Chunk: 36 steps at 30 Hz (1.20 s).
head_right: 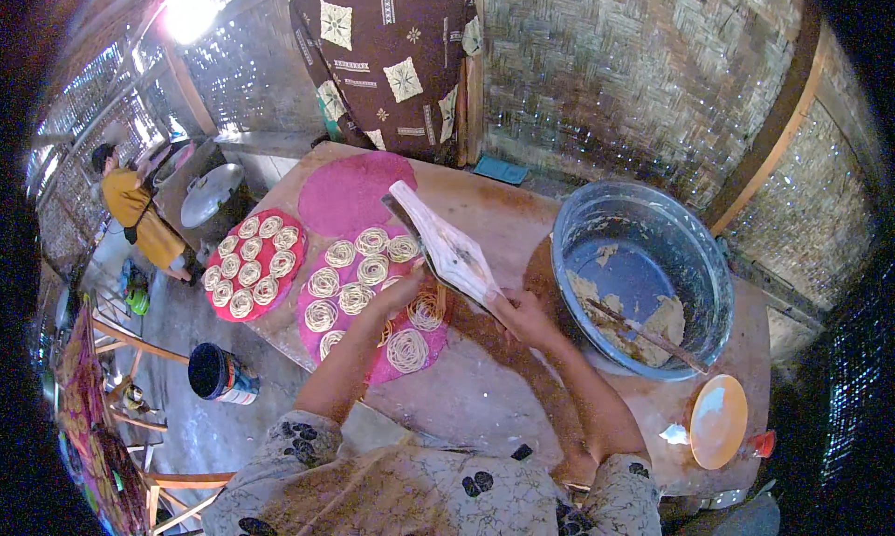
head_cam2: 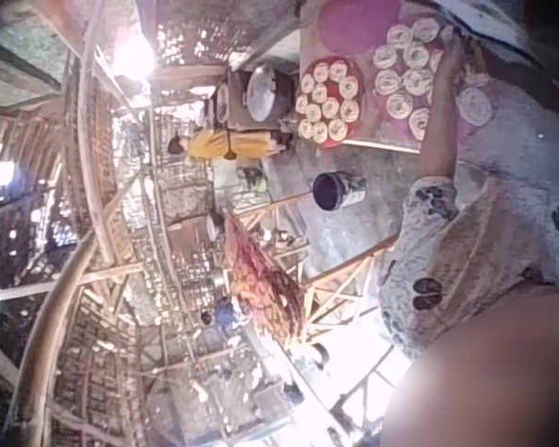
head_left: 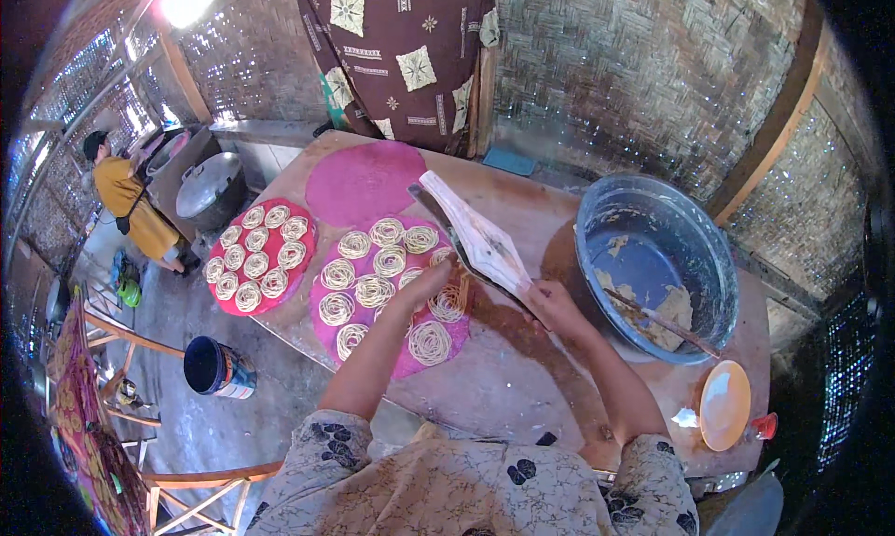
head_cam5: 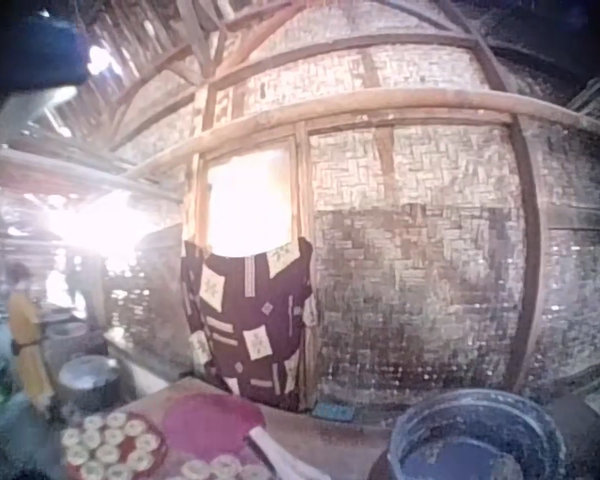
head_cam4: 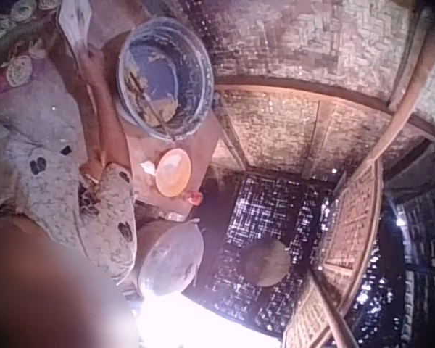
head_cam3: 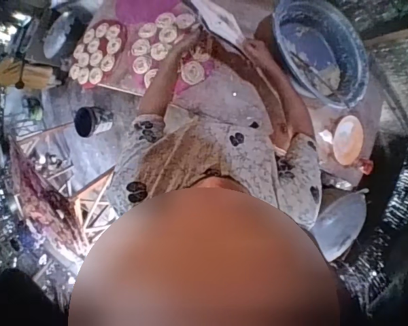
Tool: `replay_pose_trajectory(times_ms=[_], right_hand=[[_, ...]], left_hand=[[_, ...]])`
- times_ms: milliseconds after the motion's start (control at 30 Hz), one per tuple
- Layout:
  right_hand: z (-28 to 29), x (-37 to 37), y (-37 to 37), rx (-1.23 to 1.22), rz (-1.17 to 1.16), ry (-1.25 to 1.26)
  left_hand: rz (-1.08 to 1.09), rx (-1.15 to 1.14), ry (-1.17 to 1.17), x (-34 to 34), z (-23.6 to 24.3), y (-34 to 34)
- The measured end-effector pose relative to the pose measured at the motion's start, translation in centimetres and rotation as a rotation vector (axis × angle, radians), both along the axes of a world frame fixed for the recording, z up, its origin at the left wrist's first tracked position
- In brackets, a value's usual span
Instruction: The person pipes swirls of dough onto pink and red circular mats using a manual piping tool, refilling the tool with dough from a large metal bowl by hand.
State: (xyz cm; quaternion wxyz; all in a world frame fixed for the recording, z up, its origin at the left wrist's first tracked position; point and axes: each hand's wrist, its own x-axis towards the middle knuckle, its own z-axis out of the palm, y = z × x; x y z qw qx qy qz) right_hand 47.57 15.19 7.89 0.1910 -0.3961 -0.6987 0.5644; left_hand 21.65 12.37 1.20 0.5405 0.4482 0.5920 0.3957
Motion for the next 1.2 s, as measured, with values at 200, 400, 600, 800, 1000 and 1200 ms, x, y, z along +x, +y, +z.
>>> replay_pose_trajectory(times_ms=[200, 400, 600, 800, 1000, 1200], right_hand=[[-1.1, 0.8, 0.0, 0.015, -0.049, 0.058], [-2.5, 3.9, -1.9, -0.095, -0.092, 0.183], [-4.5, 6.5, -5.4, -0.145, -0.178, 0.279], [-7.2, 7.7, -8.0, -0.171, -0.208, 0.419], [-10.9, 8.7, -8.4, -0.193, -0.180, 0.508], [-11.8, 8.8, -8.3, -0.278, -0.218, 0.538]], left_hand=[[0.061, -0.009, 0.722, 0.5, 1.4, -1.8], [-0.118, 0.551, 1.567, 0.4, 1.5, -7.8], [0.215, 0.571, 1.258, -2.4, 5.9, -9.1], [0.162, 0.591, 1.281, -2.3, 4.0, -6.0], [0.022, 0.513, 1.359, -2.1, 2.5, -3.2], [-0.064, 0.491, 1.362, -2.0, 1.9, -1.9]])
